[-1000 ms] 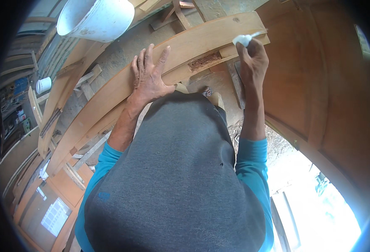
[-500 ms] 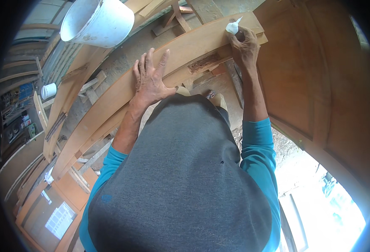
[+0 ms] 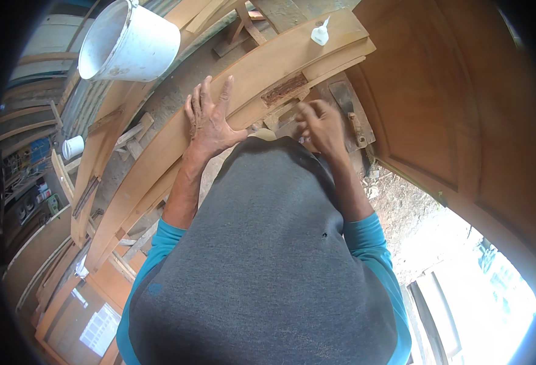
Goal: The person applies adhesive to a wooden door frame component and uses a wooden strip to spread it, then places a small wooden piece into a cutout and applies more adhesive.
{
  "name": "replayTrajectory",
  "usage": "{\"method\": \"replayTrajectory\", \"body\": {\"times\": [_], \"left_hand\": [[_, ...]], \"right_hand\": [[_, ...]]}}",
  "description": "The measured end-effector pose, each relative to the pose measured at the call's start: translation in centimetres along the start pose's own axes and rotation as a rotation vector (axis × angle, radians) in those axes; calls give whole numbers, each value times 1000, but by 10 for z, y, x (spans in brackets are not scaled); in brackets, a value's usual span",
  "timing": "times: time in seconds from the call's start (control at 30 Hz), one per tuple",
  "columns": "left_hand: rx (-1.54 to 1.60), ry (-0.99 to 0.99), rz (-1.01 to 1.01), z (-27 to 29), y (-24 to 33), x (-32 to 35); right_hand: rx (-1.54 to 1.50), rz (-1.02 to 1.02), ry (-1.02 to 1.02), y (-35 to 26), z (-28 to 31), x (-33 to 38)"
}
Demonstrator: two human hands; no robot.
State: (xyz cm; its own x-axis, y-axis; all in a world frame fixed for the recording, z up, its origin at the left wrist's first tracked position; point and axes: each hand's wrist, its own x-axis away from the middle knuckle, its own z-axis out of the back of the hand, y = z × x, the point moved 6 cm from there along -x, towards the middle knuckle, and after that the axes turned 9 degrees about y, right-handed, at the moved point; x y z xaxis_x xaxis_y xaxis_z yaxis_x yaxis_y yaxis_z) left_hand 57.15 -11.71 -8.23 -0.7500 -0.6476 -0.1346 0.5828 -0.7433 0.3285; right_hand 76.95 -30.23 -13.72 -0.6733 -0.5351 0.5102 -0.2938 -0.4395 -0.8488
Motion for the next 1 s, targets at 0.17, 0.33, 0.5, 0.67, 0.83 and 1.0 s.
{"method": "replayTrajectory", "body": {"times": [0.17,0.33,0.5,0.67,0.83,1.0], "left_hand": [[-2,-10,5,2,2,-1],[-14,-13,6,2,1,4],[-29,-15,3,6,5,-2],[-83,-38,-17,6,10,-5],[-93,-37,-39,6,9,-4],[-90,-38,-25,4,5,-1]], "right_hand": [[237,225,-33,-10,-12,28],[718,618,423,-40,56,35],[833,573,549,-27,106,36],[793,570,402,-9,115,32],[661,551,415,-14,104,25],[689,588,387,-14,91,17]]}}
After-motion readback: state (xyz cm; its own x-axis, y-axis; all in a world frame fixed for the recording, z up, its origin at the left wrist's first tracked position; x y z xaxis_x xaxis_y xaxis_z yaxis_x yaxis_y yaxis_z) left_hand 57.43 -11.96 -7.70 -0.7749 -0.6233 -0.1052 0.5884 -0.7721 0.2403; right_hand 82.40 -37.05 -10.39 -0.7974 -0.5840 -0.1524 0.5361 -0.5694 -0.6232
